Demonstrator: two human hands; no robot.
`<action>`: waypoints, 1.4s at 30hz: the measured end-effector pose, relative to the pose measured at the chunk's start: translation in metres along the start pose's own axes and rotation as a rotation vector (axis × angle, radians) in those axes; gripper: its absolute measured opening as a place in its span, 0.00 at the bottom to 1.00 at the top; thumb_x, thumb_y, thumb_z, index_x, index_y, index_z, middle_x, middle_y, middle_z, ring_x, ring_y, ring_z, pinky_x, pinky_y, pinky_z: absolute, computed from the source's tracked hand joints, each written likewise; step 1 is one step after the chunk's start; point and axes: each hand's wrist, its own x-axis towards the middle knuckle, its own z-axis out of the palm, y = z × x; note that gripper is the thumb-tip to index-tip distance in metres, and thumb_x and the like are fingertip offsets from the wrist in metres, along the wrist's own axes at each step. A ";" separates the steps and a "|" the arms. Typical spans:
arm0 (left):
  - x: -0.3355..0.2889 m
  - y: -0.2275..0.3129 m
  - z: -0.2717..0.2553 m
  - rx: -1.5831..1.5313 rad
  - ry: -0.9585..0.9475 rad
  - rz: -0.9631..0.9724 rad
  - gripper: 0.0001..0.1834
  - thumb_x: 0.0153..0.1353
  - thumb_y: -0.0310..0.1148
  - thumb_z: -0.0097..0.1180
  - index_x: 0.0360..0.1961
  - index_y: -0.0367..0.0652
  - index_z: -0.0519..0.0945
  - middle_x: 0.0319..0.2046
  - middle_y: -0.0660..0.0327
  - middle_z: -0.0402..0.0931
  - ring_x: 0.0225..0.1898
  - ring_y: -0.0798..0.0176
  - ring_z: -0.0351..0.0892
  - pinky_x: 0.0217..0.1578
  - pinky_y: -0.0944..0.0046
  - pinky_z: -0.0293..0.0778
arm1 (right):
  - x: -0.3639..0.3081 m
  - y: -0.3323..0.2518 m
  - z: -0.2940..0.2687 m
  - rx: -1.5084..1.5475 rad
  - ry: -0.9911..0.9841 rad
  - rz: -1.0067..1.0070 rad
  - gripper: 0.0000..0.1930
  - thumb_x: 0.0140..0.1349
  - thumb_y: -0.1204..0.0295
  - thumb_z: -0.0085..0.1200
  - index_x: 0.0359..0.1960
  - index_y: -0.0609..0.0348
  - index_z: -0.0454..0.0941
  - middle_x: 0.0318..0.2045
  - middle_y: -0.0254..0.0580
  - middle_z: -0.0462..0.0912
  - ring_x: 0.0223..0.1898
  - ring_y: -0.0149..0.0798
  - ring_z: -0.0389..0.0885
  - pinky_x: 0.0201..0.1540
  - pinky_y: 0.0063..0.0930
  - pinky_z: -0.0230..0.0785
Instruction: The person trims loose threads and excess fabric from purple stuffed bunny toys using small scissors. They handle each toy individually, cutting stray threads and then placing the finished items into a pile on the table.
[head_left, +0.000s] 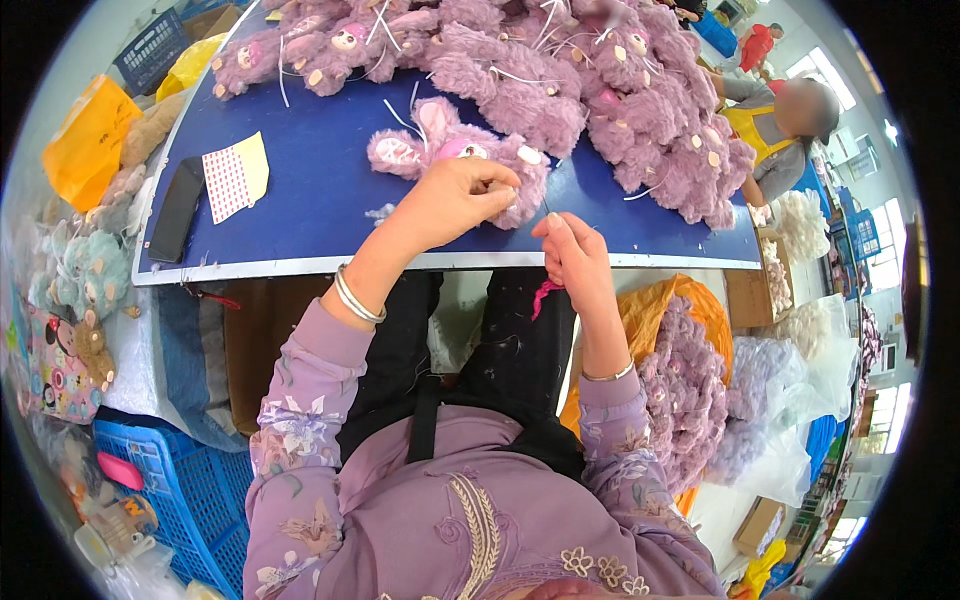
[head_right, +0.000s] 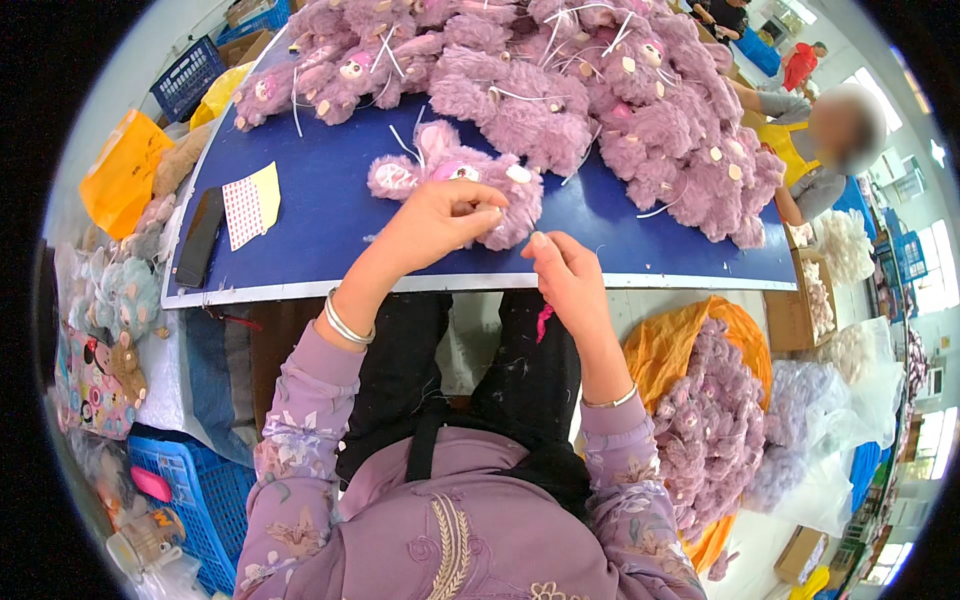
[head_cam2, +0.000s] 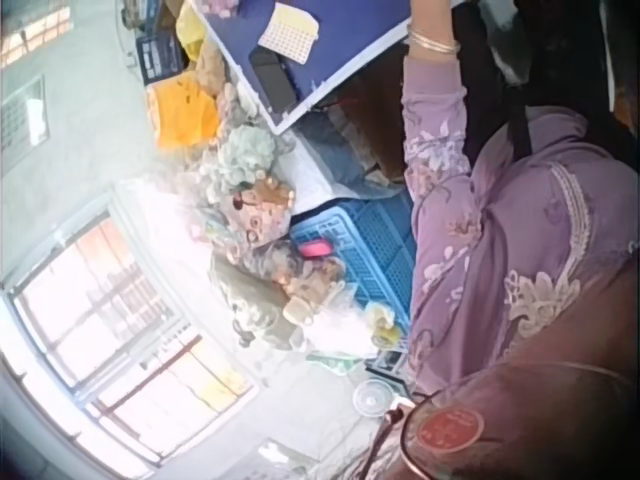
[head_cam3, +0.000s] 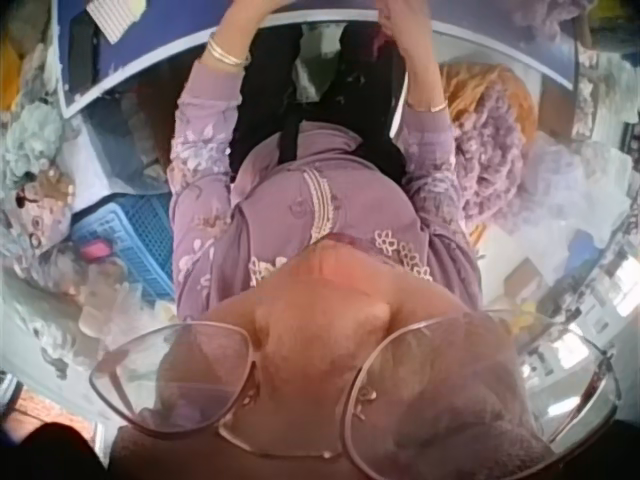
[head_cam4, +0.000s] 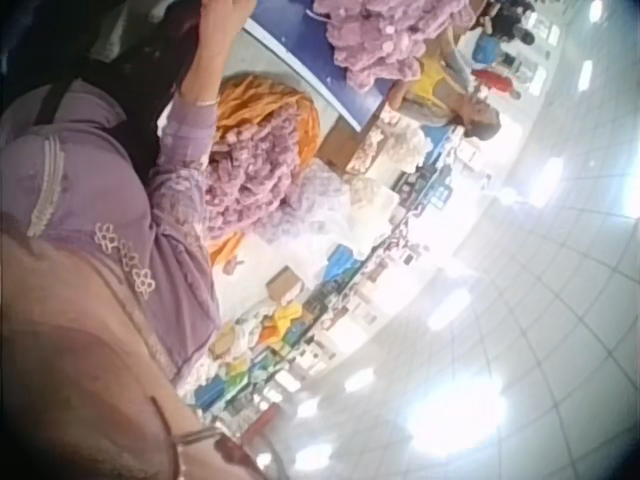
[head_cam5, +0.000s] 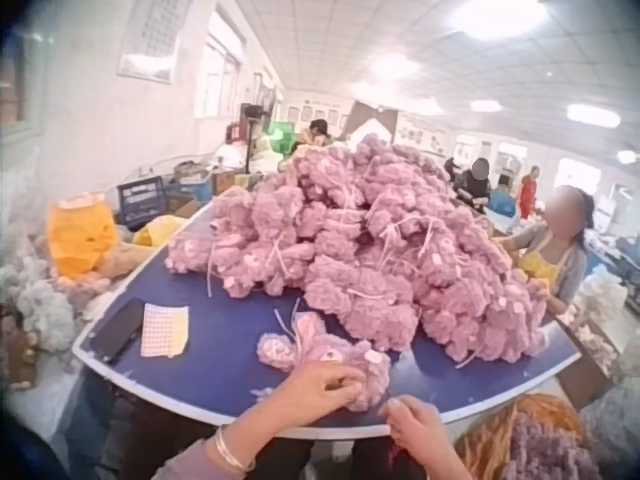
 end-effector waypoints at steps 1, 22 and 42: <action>-0.004 0.016 0.000 -0.065 0.017 -0.067 0.12 0.60 0.32 0.59 0.42 0.36 0.81 0.26 0.67 0.76 0.27 0.76 0.74 0.27 0.73 0.70 | -0.003 0.000 -0.003 -0.035 0.011 -0.093 0.15 0.66 0.61 0.54 0.30 0.62 0.77 0.17 0.23 0.66 0.17 0.17 0.59 0.18 0.16 0.50; -0.033 0.047 0.020 -0.398 0.191 -0.150 0.11 0.63 0.34 0.59 0.43 0.38 0.81 0.30 0.63 0.81 0.30 0.71 0.82 0.31 0.74 0.77 | -0.018 -0.038 0.000 -0.483 0.079 -0.435 0.11 0.57 0.69 0.62 0.30 0.67 0.78 0.16 0.31 0.69 0.20 0.22 0.62 0.22 0.23 0.55; -0.032 0.044 0.025 -0.421 0.196 -0.127 0.13 0.64 0.36 0.58 0.43 0.37 0.80 0.32 0.62 0.80 0.31 0.71 0.82 0.29 0.74 0.76 | -0.005 -0.016 0.001 0.294 -0.182 -0.015 0.12 0.63 0.66 0.58 0.25 0.59 0.74 0.17 0.23 0.67 0.19 0.17 0.58 0.19 0.16 0.49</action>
